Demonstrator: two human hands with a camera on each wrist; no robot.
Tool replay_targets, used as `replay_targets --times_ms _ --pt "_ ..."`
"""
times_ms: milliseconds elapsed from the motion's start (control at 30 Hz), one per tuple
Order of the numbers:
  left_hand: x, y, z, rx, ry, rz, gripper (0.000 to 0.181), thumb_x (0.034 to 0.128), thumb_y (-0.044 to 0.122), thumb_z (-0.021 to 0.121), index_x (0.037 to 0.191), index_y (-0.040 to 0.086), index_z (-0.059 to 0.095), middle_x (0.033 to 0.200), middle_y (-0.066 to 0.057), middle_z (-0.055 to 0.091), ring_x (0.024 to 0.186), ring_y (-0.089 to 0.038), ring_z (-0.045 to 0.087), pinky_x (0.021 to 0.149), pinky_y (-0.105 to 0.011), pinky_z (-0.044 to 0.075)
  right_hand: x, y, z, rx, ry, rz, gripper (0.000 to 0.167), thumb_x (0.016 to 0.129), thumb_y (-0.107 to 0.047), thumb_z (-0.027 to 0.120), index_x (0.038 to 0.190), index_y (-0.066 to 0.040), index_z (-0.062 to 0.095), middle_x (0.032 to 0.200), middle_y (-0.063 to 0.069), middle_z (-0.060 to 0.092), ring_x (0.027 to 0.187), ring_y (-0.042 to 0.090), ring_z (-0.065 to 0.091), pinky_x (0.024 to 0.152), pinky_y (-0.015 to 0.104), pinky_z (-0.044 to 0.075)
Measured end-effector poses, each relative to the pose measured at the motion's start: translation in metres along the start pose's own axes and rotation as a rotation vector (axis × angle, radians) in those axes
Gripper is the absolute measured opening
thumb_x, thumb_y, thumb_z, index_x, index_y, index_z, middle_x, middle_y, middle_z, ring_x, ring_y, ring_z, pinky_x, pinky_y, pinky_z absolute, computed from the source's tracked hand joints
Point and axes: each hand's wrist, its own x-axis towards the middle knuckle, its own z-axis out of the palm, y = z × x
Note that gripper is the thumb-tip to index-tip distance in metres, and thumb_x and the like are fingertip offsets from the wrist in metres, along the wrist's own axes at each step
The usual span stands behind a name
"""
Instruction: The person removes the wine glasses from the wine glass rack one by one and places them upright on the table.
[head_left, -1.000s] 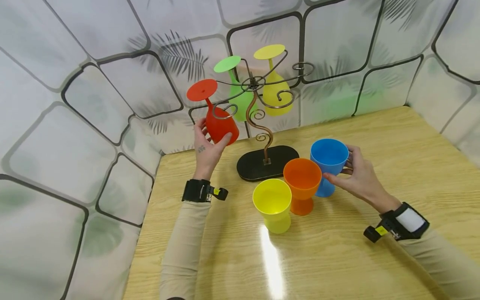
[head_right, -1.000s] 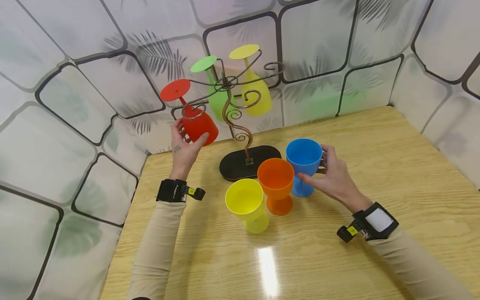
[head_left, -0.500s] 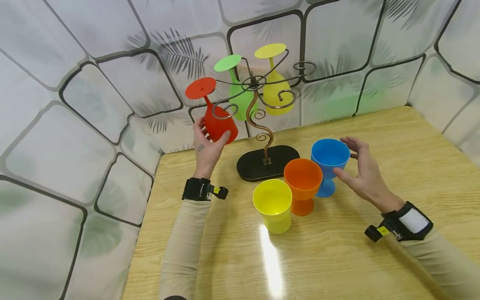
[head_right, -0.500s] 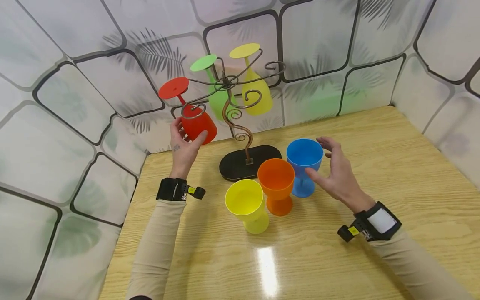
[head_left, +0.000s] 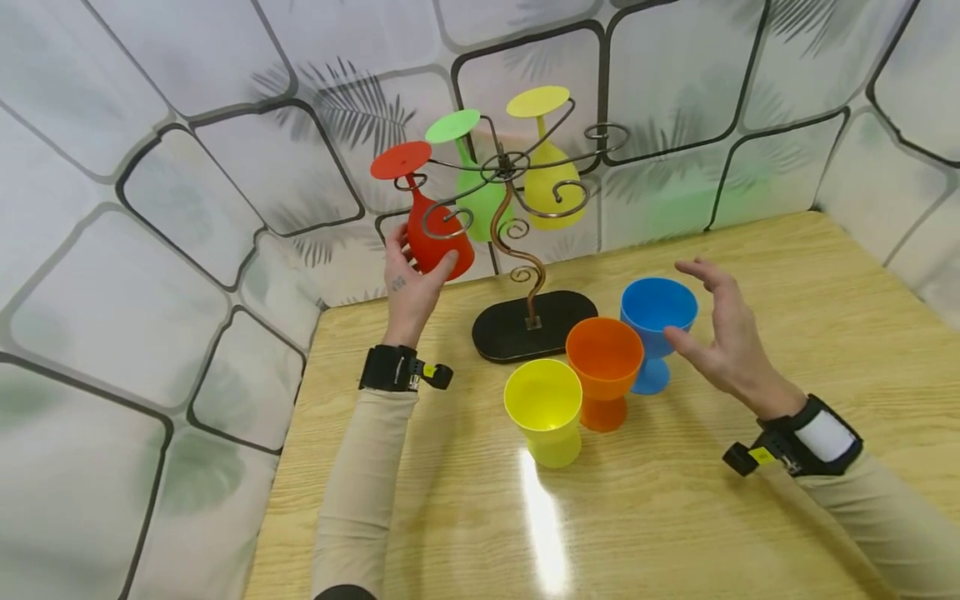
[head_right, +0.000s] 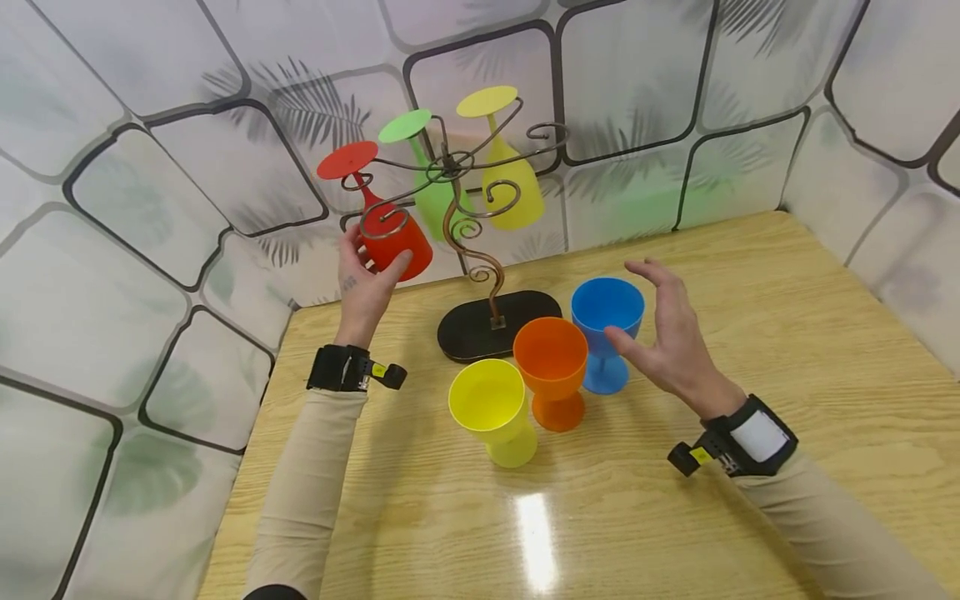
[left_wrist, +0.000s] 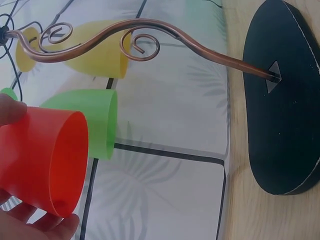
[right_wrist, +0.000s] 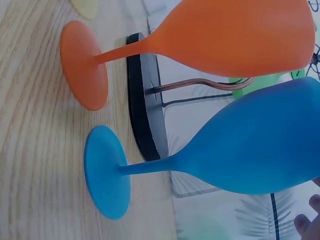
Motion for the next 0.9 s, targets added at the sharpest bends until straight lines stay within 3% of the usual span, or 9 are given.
replay_targets --times_ms 167,400,667,900 --pt "-0.003 0.002 0.005 0.011 -0.038 0.009 0.078 0.0866 0.02 0.079 0.151 0.004 0.037 0.143 -0.017 0.049 0.123 -0.03 0.053 0.099 -0.047 0.05 0.0 -0.002 0.004 0.008 0.004 -0.013 0.087 0.092 -0.057 0.066 0.149 0.004 0.04 0.149 0.031 0.044 0.147 0.05 0.026 0.12 0.07 0.014" --pt "-0.007 0.007 0.008 0.026 -0.069 0.06 0.075 0.0871 0.021 0.079 0.15 0.005 0.04 0.141 -0.016 0.051 0.122 -0.031 0.054 0.098 -0.046 0.051 -0.001 -0.002 0.005 -0.021 0.013 -0.031 0.094 0.093 -0.066 0.059 0.148 0.008 0.038 0.149 0.033 0.042 0.154 0.036 0.021 0.122 0.067 0.01" --pt "-0.015 0.01 0.008 -0.009 -0.099 0.08 0.074 0.0868 0.021 0.08 0.148 0.007 0.041 0.139 -0.017 0.051 0.121 -0.032 0.053 0.101 -0.05 0.049 0.004 -0.007 0.005 -0.045 0.061 -0.101 0.096 0.09 -0.069 0.061 0.141 0.011 0.043 0.149 0.033 0.042 0.152 0.037 0.023 0.122 0.065 0.013" --pt "-0.024 0.015 0.003 0.016 -0.089 0.066 0.079 0.087 0.024 0.078 0.152 0.006 0.037 0.143 -0.015 0.05 0.122 -0.031 0.052 0.1 -0.046 0.05 0.011 -0.015 0.007 -0.083 0.06 -0.145 0.095 0.09 -0.07 0.059 0.138 0.011 0.045 0.146 0.033 0.045 0.15 0.041 0.026 0.122 0.063 0.014"
